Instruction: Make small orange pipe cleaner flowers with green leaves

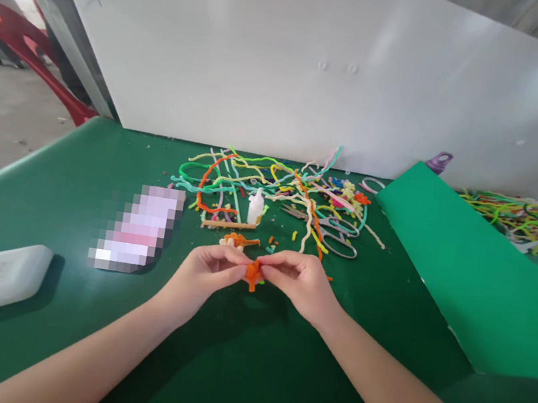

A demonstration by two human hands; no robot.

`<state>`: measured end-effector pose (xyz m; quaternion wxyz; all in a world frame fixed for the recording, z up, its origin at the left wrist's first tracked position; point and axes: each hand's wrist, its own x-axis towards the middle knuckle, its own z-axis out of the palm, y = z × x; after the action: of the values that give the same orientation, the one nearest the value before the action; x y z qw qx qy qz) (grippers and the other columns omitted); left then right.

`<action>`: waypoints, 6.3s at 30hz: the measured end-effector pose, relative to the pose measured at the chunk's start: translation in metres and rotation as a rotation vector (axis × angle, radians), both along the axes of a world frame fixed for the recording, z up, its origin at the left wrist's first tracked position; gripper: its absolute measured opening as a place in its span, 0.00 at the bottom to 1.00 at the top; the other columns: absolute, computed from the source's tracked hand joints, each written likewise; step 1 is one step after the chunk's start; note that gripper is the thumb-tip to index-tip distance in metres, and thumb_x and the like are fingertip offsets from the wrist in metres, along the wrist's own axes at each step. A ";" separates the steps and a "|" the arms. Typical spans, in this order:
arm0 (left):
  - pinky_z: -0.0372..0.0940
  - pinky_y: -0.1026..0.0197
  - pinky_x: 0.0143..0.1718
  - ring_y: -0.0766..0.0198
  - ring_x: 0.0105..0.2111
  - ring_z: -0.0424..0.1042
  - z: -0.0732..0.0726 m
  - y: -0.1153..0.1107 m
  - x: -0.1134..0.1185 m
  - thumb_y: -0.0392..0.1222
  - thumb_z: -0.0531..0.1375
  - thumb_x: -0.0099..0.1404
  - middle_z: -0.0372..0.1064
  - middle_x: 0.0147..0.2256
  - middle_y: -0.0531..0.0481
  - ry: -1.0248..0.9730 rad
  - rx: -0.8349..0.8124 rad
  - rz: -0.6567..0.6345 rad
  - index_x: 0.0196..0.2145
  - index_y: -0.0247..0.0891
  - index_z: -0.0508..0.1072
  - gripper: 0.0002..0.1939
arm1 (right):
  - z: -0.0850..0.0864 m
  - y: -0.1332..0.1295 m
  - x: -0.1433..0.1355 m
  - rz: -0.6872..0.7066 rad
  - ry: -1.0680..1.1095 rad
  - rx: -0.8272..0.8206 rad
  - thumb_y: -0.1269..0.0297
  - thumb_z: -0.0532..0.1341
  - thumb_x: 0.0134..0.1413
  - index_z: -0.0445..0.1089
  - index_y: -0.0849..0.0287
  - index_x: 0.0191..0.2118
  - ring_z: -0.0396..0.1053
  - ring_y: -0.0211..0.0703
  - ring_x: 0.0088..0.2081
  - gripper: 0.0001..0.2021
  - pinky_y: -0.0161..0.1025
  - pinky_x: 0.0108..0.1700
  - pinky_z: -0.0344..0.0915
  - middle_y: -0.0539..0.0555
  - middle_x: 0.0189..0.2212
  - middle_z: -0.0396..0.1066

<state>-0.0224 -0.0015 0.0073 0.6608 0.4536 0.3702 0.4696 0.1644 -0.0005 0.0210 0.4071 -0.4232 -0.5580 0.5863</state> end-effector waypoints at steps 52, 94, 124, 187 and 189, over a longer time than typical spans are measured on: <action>0.64 0.61 0.41 0.63 0.36 0.70 0.002 0.001 -0.004 0.37 0.64 0.56 0.70 0.34 0.49 0.652 0.763 0.063 0.33 0.38 0.70 0.07 | -0.009 -0.006 -0.008 -0.071 0.036 0.038 0.62 0.62 0.51 0.71 0.60 0.36 0.73 0.38 0.29 0.08 0.38 0.37 0.70 0.53 0.30 0.75; 0.69 0.65 0.31 0.70 0.24 0.72 -0.009 -0.003 0.005 0.39 0.67 0.54 0.72 0.26 0.54 -0.277 -0.195 -0.082 0.30 0.37 0.72 0.07 | -0.004 -0.009 -0.012 0.036 0.213 -0.010 0.61 0.66 0.46 0.74 0.57 0.38 0.65 0.33 0.24 0.11 0.35 0.28 0.66 0.49 0.27 0.71; 0.67 0.63 0.41 0.64 0.35 0.73 0.003 -0.003 -0.011 0.32 0.59 0.60 0.73 0.36 0.48 0.787 1.036 0.115 0.37 0.39 0.71 0.07 | 0.003 0.006 0.006 0.099 0.039 0.065 0.71 0.55 0.49 0.75 0.57 0.37 0.73 0.41 0.34 0.12 0.43 0.43 0.69 0.51 0.32 0.76; 0.69 0.52 0.42 0.55 0.41 0.72 0.013 -0.006 -0.015 0.28 0.58 0.61 0.72 0.38 0.38 0.983 1.581 0.106 0.41 0.27 0.70 0.09 | 0.009 -0.003 0.005 0.202 -0.354 0.215 0.59 0.61 0.53 0.68 0.59 0.32 0.61 0.31 0.20 0.08 0.30 0.25 0.58 0.44 0.17 0.64; 0.69 0.52 0.43 0.54 0.41 0.71 0.010 -0.005 -0.016 0.27 0.59 0.59 0.72 0.39 0.38 0.970 1.571 0.104 0.41 0.28 0.70 0.10 | 0.009 -0.002 0.004 0.203 -0.301 0.280 0.62 0.60 0.54 0.68 0.59 0.32 0.67 0.33 0.29 0.06 0.31 0.32 0.63 0.48 0.26 0.69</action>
<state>-0.0388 -0.0067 0.0169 -0.0860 0.9014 0.2015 0.3735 0.1679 -0.0024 0.0305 0.3129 -0.3872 -0.7282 0.4711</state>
